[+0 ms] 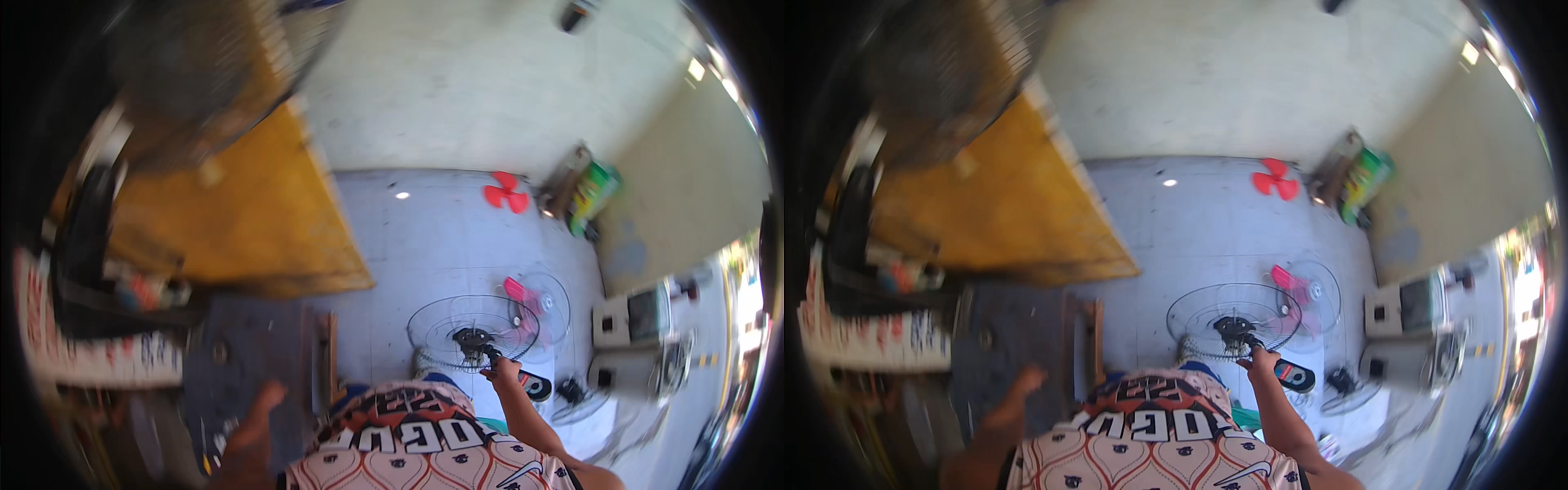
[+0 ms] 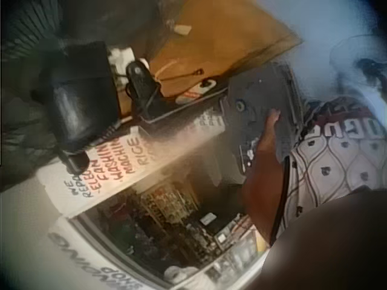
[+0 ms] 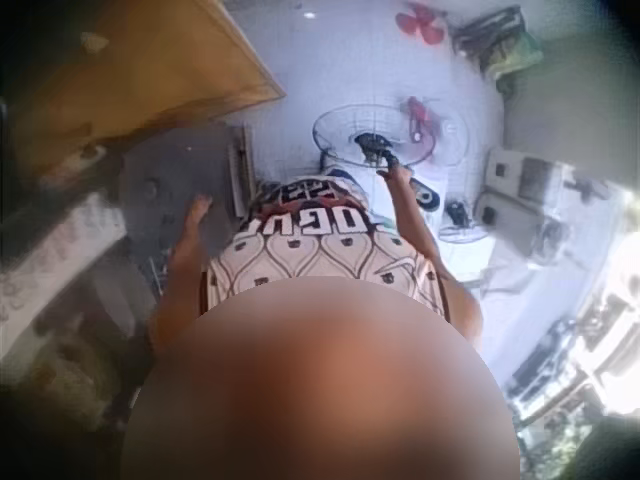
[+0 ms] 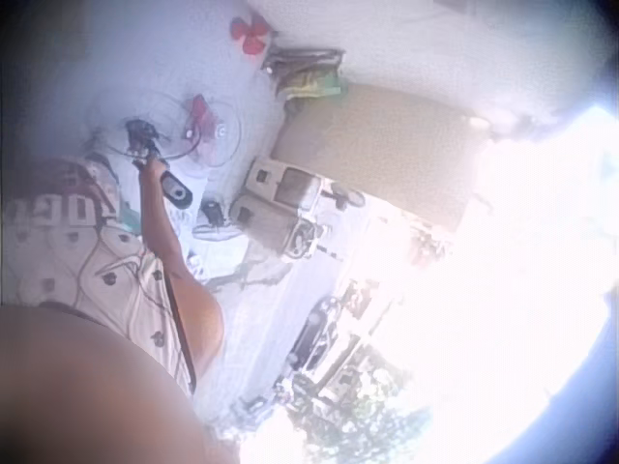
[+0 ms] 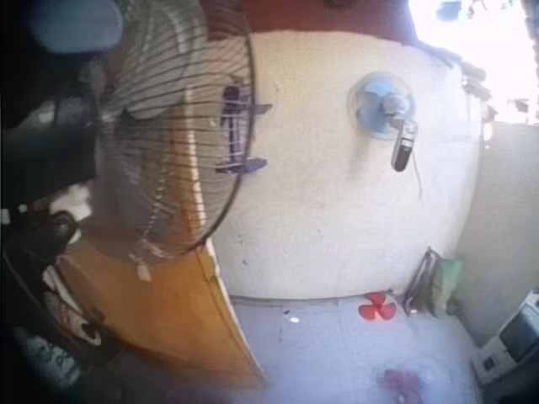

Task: The person repairs two pedestal fans in a workshop. They first attach a purple fan blade to a fan head and test it. Then they move a second fan to a workbench, remove its blade, and use a power drill to work on the motor housing.

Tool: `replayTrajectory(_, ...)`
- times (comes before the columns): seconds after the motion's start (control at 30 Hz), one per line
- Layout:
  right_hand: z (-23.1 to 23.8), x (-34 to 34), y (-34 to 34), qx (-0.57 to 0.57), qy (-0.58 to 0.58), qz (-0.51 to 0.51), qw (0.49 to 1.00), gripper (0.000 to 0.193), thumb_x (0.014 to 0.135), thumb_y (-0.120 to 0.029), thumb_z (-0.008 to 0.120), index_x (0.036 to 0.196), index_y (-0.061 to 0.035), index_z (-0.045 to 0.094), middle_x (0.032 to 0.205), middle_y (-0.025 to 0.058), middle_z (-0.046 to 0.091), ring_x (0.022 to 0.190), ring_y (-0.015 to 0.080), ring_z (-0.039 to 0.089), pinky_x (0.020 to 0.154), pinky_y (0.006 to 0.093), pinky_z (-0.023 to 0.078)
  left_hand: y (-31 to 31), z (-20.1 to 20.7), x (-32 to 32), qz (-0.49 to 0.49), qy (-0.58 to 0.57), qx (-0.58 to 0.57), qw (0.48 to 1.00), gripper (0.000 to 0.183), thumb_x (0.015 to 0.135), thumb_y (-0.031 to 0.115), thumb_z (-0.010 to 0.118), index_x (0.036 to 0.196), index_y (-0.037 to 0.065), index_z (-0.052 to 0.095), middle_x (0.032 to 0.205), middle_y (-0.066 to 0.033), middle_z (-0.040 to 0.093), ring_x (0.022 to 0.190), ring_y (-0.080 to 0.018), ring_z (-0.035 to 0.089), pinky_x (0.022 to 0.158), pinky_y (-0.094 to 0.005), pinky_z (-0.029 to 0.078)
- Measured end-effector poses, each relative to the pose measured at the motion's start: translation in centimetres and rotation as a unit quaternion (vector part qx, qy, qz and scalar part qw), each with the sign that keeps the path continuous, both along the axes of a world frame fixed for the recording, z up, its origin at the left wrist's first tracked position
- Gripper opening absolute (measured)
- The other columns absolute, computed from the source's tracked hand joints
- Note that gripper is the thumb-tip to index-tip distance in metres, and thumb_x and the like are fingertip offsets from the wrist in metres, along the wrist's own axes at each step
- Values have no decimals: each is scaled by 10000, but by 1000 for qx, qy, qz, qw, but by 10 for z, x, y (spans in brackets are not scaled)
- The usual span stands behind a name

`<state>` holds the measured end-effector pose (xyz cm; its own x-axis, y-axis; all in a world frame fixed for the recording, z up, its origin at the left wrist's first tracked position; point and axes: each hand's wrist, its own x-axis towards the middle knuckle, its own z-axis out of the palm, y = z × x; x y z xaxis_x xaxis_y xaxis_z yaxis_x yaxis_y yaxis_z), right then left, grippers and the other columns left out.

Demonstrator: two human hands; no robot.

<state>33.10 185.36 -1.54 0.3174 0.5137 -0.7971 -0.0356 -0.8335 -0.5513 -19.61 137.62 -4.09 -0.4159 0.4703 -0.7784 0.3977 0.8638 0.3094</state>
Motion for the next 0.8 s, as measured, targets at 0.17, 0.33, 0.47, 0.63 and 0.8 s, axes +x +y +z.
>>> replayTrajectory(0.17, 10, -11, -29, 112, -21, 384, 916, 419, 780, -140, 842, 1051, 51, 586, 1038, 225, 639, 881, 336, 662, 682, 478, 632, -41, 38, 69, 342, 188, 252, 886, 322, 947, 330, 660, 1000, 24, 744, 1005, -227, 727, 917, -398, 701, 812, -477, 539)
replayTrajectory(0.33, 112, -39, -83, 303, -304, 710, 558, 487, 655, -323, 988, 856, -5, 679, 887, 131, 761, 767, 209, 708, 682, 360, 565, -150, 36, 142, 352, 210, 209, 888, 264, 896, 267, 684, 1008, 37, 750, 953, -212, 733, 951, -397, 698, 841, -468, 549)
replayTrajectory(0.47, 168, -94, -105, 350, -188, 742, 540, 396, 744, -129, 930, 904, 66, 624, 869, 178, 732, 751, 273, 707, 685, 390, 582, -251, 2, 162, 500, 250, 140, 817, 298, 878, 249, 704, 1103, 55, 721, 1079, -236, 696, 1027, -417, 673, 870, -480, 544)
replayTrajectory(0.63, 211, -138, -116, 62, 124, 404, 904, 259, 813, 110, 695, 957, 51, 489, 1084, 203, 594, 1045, 342, 663, 920, 429, 600, -273, 14, 111, 501, 355, 128, 779, 535, 871, 251, 740, 1378, 173, 591, 1464, -230, 497, 1270, -420, 560, 992, -477, 521)
replayTrajectory(0.8, 266, -159, -169, 34, 126, 342, 931, 293, 862, 3, 522, 1148, 5, 461, 1128, 235, 604, 1042, 405, 668, 896, 504, 629, -226, 20, 52, 454, 364, 45, 812, 511, 921, 204, 714, 1413, 200, 578, 1527, -204, 434, 1405, -383, 430, 1134, -448, 425)
